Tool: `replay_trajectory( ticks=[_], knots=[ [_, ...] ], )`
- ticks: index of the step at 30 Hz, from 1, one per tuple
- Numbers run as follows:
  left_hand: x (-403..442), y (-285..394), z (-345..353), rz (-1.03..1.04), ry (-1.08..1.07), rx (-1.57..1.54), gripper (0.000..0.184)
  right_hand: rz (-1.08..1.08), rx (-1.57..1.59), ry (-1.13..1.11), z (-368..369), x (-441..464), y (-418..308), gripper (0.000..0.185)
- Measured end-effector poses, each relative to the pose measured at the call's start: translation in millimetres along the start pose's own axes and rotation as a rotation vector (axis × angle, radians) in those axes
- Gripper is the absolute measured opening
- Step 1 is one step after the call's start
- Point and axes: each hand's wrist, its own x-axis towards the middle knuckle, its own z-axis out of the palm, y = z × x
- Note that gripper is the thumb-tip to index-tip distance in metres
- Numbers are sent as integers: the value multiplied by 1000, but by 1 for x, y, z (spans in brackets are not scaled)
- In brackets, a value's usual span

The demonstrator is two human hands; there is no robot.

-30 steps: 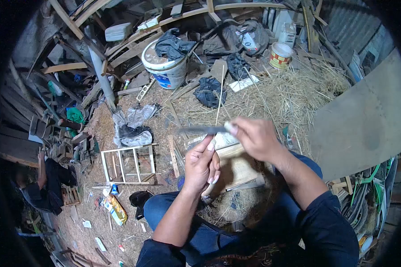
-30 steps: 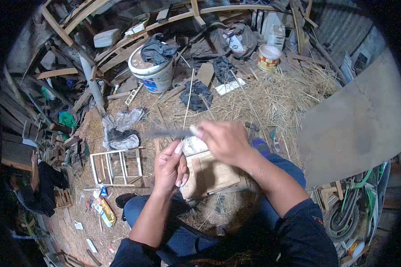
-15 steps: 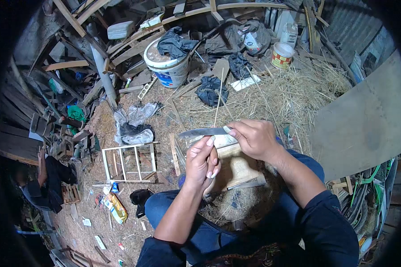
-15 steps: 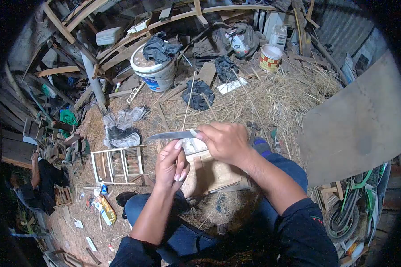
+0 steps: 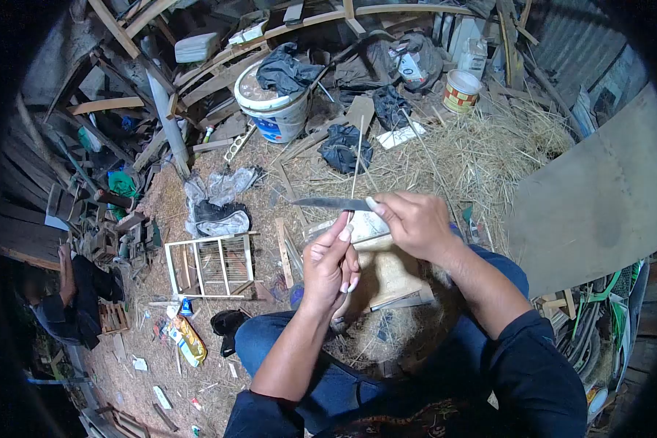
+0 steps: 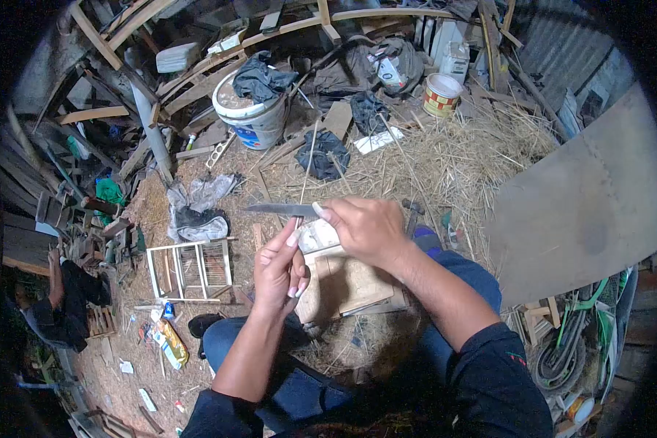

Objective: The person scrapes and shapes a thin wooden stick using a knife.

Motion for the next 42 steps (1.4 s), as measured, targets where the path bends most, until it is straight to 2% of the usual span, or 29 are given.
replay_trajectory(
  ticks=[3, 7, 13, 16, 19, 23, 24, 27, 29, 32, 34, 35, 37, 39, 42],
  knots=[
    [0, 2, 1, 7, -41, -44, 39, -120, 12, 10, -1, -9, -15, 19],
    [3, 0, 2, 13, 16, -58, 38, -42, 26, -11, -6, 0, -12, 18],
    [-2, -2, 7, 49, 49, -54, 32, -72, 0, 19, 3, -8, -10, 18],
    [-2, -2, 2, 15, 27, -39, 44, -81, -2, 6, 2, -5, -14, 17],
    [1, -3, 6, 25, 85, -20, 48, -38, 0, -50, 4, -1, -5, 18],
    [-3, -1, 3, 0, 50, -3, 50, -12, -56, -120, 2, -2, -6, 20],
    [-1, -4, 1, 28, 34, -15, 47, -13, -65, -42, 3, 1, 1, 19],
    [-2, -2, 2, 9, 21, 9, 43, 5, -98, -77, -5, 4, 2, 18],
    [-1, -1, 2, 6, 78, 30, 40, -63, -57, -62, 1, -2, 0, 19],
    [-3, 2, 2, -33, -5, 20, 39, -80, -72, 19, -3, 2, 16, 22],
    [0, 9, -2, -102, -63, 60, 38, 432, 221, -110, -27, 19, 19, 30],
    [1, 12, -4, -177, -116, 99, 38, 431, 217, -116, -29, 19, 23, 30],
    [3, 17, -8, -256, -162, 72, 37, 125, 317, -43, -34, 16, 30, 42],
    [5, 23, -13, -309, -197, 101, 36, 120, 302, -121, -39, 12, 35, 48],
    [6, 29, -21, -345, -281, 145, 39, 126, 181, -176, -39, 9, 37, 40]
  ],
)
